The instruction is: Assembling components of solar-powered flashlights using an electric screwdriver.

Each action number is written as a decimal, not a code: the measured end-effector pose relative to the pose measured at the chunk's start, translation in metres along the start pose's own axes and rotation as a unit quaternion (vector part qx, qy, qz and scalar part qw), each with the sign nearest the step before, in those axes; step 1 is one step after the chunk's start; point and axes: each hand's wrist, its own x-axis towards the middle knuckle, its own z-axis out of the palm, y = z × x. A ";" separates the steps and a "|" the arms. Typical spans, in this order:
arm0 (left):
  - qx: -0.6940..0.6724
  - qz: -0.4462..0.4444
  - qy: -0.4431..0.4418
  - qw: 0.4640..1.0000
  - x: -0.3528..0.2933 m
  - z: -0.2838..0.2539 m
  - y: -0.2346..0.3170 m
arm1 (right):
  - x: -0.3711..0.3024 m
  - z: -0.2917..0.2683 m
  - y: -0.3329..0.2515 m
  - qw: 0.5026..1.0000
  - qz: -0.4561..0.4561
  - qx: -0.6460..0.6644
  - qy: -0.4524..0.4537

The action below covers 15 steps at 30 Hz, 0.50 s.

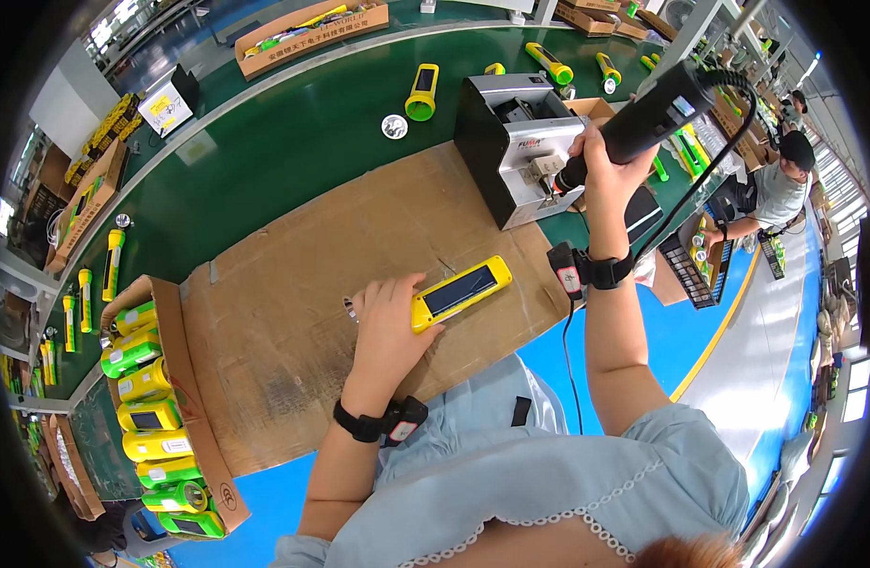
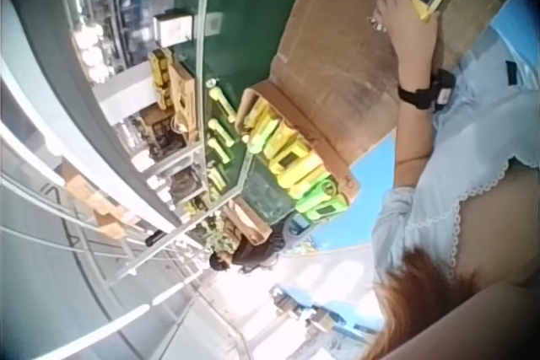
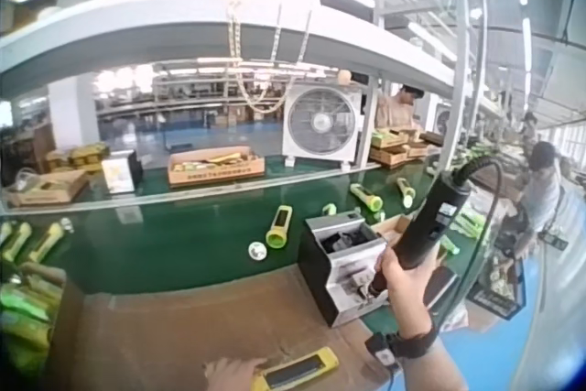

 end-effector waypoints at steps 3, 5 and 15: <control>-0.006 -0.009 -0.003 1.000 0.000 0.003 -0.003 | 0.005 0.005 0.000 0.996 0.076 -0.042 -0.036; -0.004 -0.010 -0.003 1.000 0.000 -0.001 -0.002 | 0.010 0.006 -0.004 0.993 0.092 -0.035 -0.062; 0.005 -0.022 -0.003 1.000 -0.001 -0.003 0.002 | -0.106 0.031 -0.078 0.952 0.124 0.234 -0.152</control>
